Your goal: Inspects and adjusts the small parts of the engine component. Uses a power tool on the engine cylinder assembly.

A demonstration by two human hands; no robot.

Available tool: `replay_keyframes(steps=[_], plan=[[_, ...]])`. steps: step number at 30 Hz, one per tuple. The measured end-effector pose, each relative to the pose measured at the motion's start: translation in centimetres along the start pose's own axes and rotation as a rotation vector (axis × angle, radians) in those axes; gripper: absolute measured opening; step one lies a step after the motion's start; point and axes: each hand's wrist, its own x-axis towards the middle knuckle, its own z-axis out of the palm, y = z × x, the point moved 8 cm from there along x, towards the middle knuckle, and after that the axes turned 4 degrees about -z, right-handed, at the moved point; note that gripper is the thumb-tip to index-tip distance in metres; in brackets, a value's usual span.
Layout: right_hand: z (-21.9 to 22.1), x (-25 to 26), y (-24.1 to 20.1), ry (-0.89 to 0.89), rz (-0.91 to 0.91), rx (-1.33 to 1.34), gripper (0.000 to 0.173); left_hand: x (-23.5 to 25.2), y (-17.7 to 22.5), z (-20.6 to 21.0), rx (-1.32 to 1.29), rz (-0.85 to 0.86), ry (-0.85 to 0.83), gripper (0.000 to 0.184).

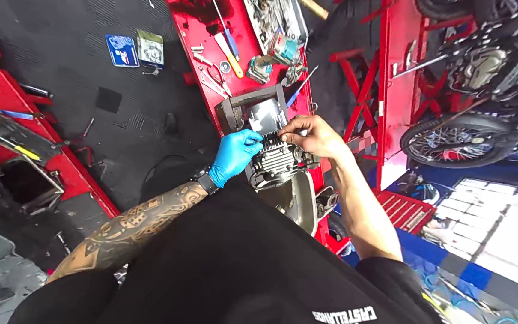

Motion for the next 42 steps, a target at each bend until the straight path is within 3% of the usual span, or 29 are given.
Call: replay_keyframes(steps=[4,11,23,30,34,42], plan=[[-0.2,-0.1,0.3,-0.013,0.06,0.103,0.014,0.5,0.1,-0.2,0.022,-0.069,-0.102,0.011],[0.3,0.6,1.6,-0.063,0.178,0.242,0.008,1.8,-0.6,0.1,-0.192,-0.291,-0.186,0.019],[0.4,1.0,1.3,0.009,0.206,0.118,0.008,2.4,-0.7,0.0,-0.229,-0.289,-0.329,0.011],[0.6,0.9,1.7,0.031,0.268,0.142,0.022,2.5,-0.1,-0.1,-0.144,-0.205,-0.356,0.01],[0.5,0.7,1.1,-0.03,0.145,0.31,0.019,2.3,-0.9,0.1,-0.248,-0.278,-0.351,0.018],[0.7,1.0,1.5,-0.042,0.24,0.285,0.004,2.5,-1.5,0.5,-0.299,-0.331,-0.339,0.017]])
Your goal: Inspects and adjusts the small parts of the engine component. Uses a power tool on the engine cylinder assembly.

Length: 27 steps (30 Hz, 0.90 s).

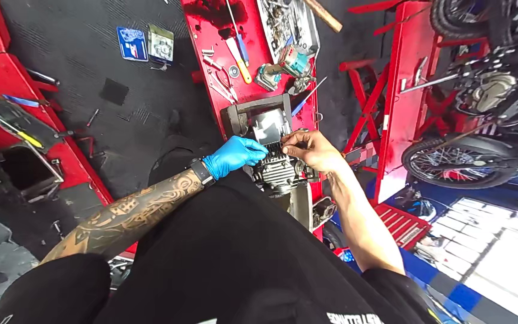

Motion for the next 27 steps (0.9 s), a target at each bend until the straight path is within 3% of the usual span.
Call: replay_keyframes(steps=[6,11,16,19,22,27], plan=[[0.1,0.2,0.3,0.013,0.06,-0.097,0.017,-0.2,0.4,0.0,-0.028,0.063,-0.014,0.02],[0.4,-0.1,0.0,-0.063,-0.057,0.091,0.017,-0.5,0.5,0.3,-0.04,0.048,-0.047,0.024],[0.6,0.1,0.7,-0.036,0.017,0.089,0.008,-0.6,0.6,0.4,-0.083,0.066,0.022,0.018],[0.7,0.3,0.9,-0.002,0.061,0.039,0.017,-1.7,1.5,0.6,-0.034,-0.181,0.12,0.02],[0.5,0.3,1.0,0.021,0.046,0.058,0.02,-0.4,-0.5,-0.1,-0.04,0.002,0.094,0.022],[0.5,-0.2,0.4,-0.064,-0.033,0.112,0.02,-0.3,-0.3,-0.1,-0.021,0.03,0.083,0.018]])
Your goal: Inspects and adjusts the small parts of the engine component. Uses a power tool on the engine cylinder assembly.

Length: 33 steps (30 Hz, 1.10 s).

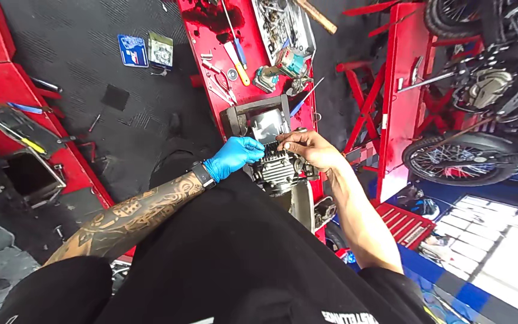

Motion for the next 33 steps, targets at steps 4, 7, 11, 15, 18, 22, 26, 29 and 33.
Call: replay_keyframes(steps=[4,7,11,15,18,22,26,29,33], plan=[[-0.05,0.28,0.31,0.04,0.039,-0.041,0.009,-0.14,0.53,0.14,0.006,0.027,-0.044,0.02],[0.04,0.45,0.51,0.08,0.073,-0.131,0.018,-0.17,0.72,0.35,0.005,0.044,-0.082,0.023],[0.03,0.36,0.02,0.05,0.02,-0.147,0.022,-0.06,0.76,0.69,0.018,0.043,-0.069,0.028],[0.01,0.28,-0.27,-0.018,-0.03,-0.075,0.02,0.31,0.55,0.21,0.081,0.069,0.023,0.028],[-0.07,0.47,0.07,0.02,0.016,-0.095,0.012,0.32,0.76,0.06,0.051,0.069,0.046,0.024],[-0.12,0.61,0.3,0.099,0.12,-0.206,0.024,0.2,1.04,0.1,0.003,0.085,-0.022,0.023],[0.0,0.56,-0.06,0.046,0.028,-0.154,0.025,0.1,1.07,0.25,0.004,0.098,-0.059,0.032],[-0.07,0.5,0.0,-0.006,-0.016,-0.057,0.017,0.19,0.68,-0.13,0.043,0.058,0.029,0.032],[-0.13,0.85,0.4,0.068,0.078,-0.086,0.015,0.07,0.48,-0.26,0.082,0.029,0.054,0.022]])
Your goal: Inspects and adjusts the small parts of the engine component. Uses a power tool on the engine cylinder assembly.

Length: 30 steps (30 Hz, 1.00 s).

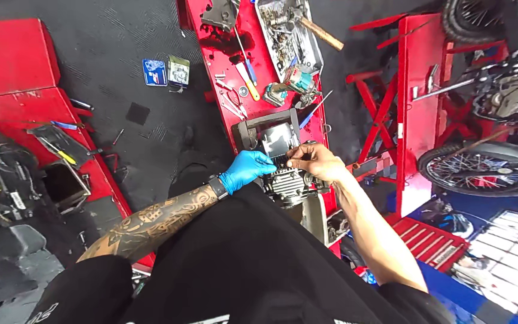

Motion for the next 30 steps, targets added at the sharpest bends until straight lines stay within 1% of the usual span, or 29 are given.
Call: replay_keyframes(steps=[2,3,4,5,8,9,11,13,15,19,21,23,26,28,30], plan=[[-0.1,0.0,0.0,0.046,0.032,-0.05,0.026,-0.1,0.1,0.0,-0.03,-0.002,-0.011,0.021],[-0.2,0.0,0.0,0.053,0.016,-0.053,0.026,-0.2,0.2,0.0,-0.052,0.002,-0.027,0.021],[-0.2,-0.2,-0.1,0.045,-0.016,-0.037,0.023,-0.2,0.3,0.1,-0.071,0.008,-0.049,0.023],[-0.3,-0.4,-0.2,0.019,-0.05,-0.006,0.019,-0.3,0.4,0.2,-0.09,0.02,-0.076,0.024],[-0.3,-0.7,-0.1,-0.044,-0.087,0.054,0.018,-0.4,0.2,0.6,-0.099,0.025,-0.139,0.032],[-0.2,-0.6,0.0,-0.038,-0.079,0.055,0.016,-0.4,0.1,0.7,-0.086,0.017,-0.137,0.034],[0.0,-0.5,0.2,-0.005,-0.029,0.022,0.016,-0.4,-0.1,0.6,-0.045,0.011,-0.076,0.032],[-0.1,-0.5,0.2,0.045,0.036,-0.051,0.025,-0.2,-0.3,0.5,-0.03,0.019,-0.037,0.025],[0.0,-0.5,0.3,0.065,0.023,-0.067,0.031,-0.2,-0.3,0.4,-0.049,0.026,-0.024,0.021],[0.1,-0.9,0.1,-0.012,-0.075,0.06,0.021,-0.5,-0.3,0.5,-0.089,0.02,-0.038,0.024],[0.1,-0.8,0.3,-0.005,-0.055,0.071,0.015,-0.6,-0.2,0.7,-0.104,0.023,-0.076,0.027],[0.1,-0.7,0.3,0.022,-0.001,-0.002,0.018,-0.7,-0.3,0.9,-0.101,0.013,-0.094,0.032],[0.0,-0.6,0.2,0.08,0.044,-0.101,0.032,-0.6,-0.6,0.8,-0.083,0.003,-0.017,0.03],[-0.1,-0.7,0.3,0.075,0.009,-0.062,0.03,-0.5,-0.7,0.8,-0.089,0.008,0.013,0.026],[0.0,-1.0,0.3,0.023,-0.044,0.012,0.023,-0.5,-0.5,0.8,-0.097,0.015,0.029,0.024]])
